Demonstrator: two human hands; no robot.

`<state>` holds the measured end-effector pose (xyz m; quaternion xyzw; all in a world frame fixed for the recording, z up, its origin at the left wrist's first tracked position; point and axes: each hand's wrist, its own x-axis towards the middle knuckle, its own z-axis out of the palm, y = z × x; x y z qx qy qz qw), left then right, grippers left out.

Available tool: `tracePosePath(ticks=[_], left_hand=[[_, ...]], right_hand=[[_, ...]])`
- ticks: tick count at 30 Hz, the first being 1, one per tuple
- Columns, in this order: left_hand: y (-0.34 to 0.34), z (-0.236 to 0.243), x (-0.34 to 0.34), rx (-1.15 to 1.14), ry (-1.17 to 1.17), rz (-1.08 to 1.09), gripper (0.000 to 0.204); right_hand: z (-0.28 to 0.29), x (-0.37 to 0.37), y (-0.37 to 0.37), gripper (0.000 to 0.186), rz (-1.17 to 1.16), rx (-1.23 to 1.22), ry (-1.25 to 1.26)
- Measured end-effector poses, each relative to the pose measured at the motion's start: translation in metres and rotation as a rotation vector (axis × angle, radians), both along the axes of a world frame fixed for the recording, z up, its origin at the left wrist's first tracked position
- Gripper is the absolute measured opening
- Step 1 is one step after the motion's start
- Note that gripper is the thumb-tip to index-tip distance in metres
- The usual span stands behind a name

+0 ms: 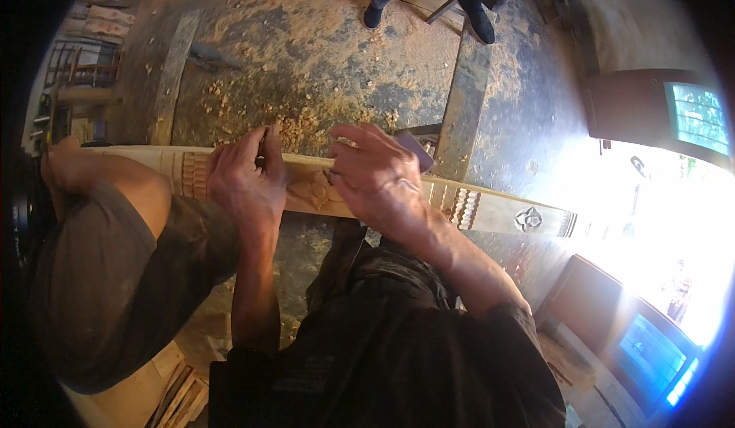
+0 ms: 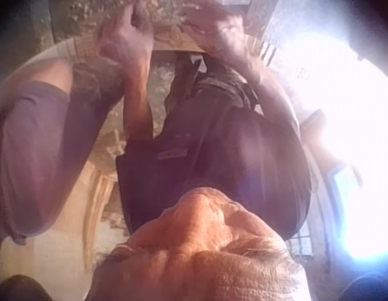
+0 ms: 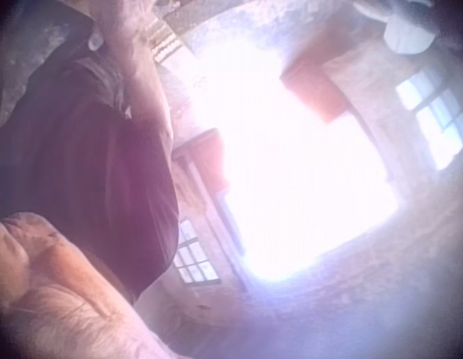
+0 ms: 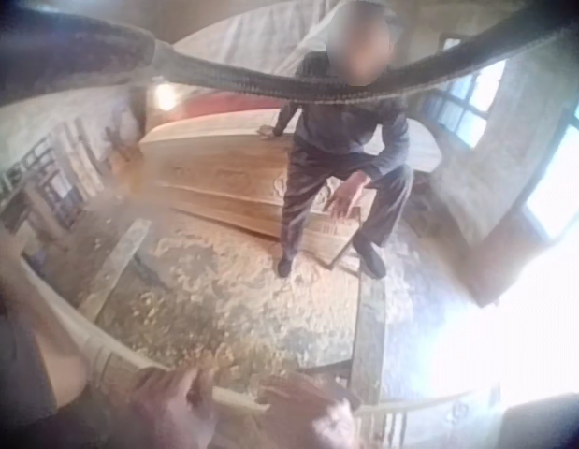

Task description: The person carves a decorative design on a wooden beam using a handheld carving tool and then rubs the carved area with sandpaper.

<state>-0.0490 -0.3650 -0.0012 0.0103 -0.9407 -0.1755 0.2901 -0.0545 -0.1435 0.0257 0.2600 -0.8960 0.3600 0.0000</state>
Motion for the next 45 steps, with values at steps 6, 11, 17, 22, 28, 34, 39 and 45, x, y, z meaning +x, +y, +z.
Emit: tracePosePath(ticks=[6, 11, 17, 22, 28, 34, 39, 45], left_hand=[[0.002, 0.004, 0.002, 0.002, -0.013, 0.014, 0.006], [-0.004, -0.002, 0.002, -0.018, -0.013, 0.012, 0.006], [0.001, 0.002, 0.0, -0.002, -0.019, -0.008, 0.007], [-0.001, 0.002, 0.001, 0.008, -0.007, -0.001, 0.008], [-0.001, 0.002, 0.001, -0.028, -0.037, 0.009, 0.008], [0.001, 0.005, 0.002, -0.006, -0.027, 0.008, 0.006], [-0.005, -0.001, 0.004, 0.058, 0.006, -0.017, 0.006], [-0.01, -0.005, 0.013, 0.321, 0.176, -0.118, 0.01]], right_hand=[[0.001, 0.006, 0.014, 0.015, -0.018, 0.009, 0.05], [0.008, -0.002, -0.007, 0.013, 0.018, 0.026, 0.131], [0.002, 0.006, 0.003, 0.012, -0.045, 0.047, 0.072], [0.006, 0.006, 0.008, 0.012, 0.006, 0.052, 0.129], [0.005, -0.002, -0.011, 0.015, 0.003, 0.002, 0.136], [0.002, 0.012, 0.005, 0.016, -0.087, 0.034, 0.046], [0.018, 0.01, 0.0, 0.014, -0.071, 0.023, 0.291], [0.018, 0.102, 0.013, 0.016, -0.274, -0.292, -0.111]])
